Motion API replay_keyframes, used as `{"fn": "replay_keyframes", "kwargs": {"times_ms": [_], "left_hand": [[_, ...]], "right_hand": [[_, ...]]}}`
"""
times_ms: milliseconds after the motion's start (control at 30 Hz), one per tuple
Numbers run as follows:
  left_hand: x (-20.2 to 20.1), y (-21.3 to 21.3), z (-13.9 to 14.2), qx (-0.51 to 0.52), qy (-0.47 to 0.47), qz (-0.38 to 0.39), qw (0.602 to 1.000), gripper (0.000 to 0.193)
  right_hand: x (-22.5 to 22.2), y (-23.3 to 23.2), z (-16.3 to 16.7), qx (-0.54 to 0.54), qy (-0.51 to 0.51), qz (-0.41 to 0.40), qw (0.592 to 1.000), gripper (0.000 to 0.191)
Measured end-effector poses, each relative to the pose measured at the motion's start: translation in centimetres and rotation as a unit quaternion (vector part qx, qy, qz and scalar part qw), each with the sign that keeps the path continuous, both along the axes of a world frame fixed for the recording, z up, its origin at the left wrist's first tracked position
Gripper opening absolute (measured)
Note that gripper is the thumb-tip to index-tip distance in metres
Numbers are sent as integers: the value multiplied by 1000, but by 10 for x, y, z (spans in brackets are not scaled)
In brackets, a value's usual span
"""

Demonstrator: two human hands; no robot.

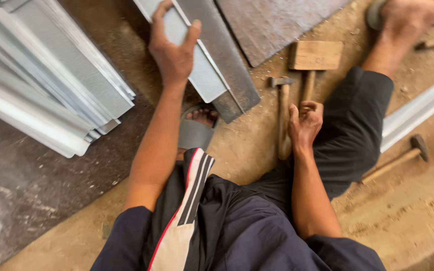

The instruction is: The person sits on the floor and repeatedly straightens metal channels by placing them on a metal bar and striking them with a wooden mallet. The person handles the channels one at a time, aligning them and hammering along their length to flatten bends.

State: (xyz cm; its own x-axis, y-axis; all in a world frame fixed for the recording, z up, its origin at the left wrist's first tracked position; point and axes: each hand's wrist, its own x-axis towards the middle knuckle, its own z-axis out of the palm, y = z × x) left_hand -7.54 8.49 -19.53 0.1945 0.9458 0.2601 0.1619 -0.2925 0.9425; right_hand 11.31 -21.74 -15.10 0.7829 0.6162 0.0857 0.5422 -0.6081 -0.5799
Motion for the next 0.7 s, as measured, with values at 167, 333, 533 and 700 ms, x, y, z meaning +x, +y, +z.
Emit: {"fn": "replay_keyframes", "kwargs": {"times_ms": [167,333,533,700], "left_hand": [[-1,3,3,8,-5,-18,1000,63],[-2,22,5,14,-20,-14,1000,79],[4,30,3,33,-11,7,999,64],[5,31,-1,-48,-7,17,999,60]], "right_hand": [[36,-23,-14,-157,-125,41,979,24],[24,-21,20,-31,449,-122,885,34],[-39,-8,88,-130,270,26,954,36],[-69,20,129,-44,332,117,935,36]]}}
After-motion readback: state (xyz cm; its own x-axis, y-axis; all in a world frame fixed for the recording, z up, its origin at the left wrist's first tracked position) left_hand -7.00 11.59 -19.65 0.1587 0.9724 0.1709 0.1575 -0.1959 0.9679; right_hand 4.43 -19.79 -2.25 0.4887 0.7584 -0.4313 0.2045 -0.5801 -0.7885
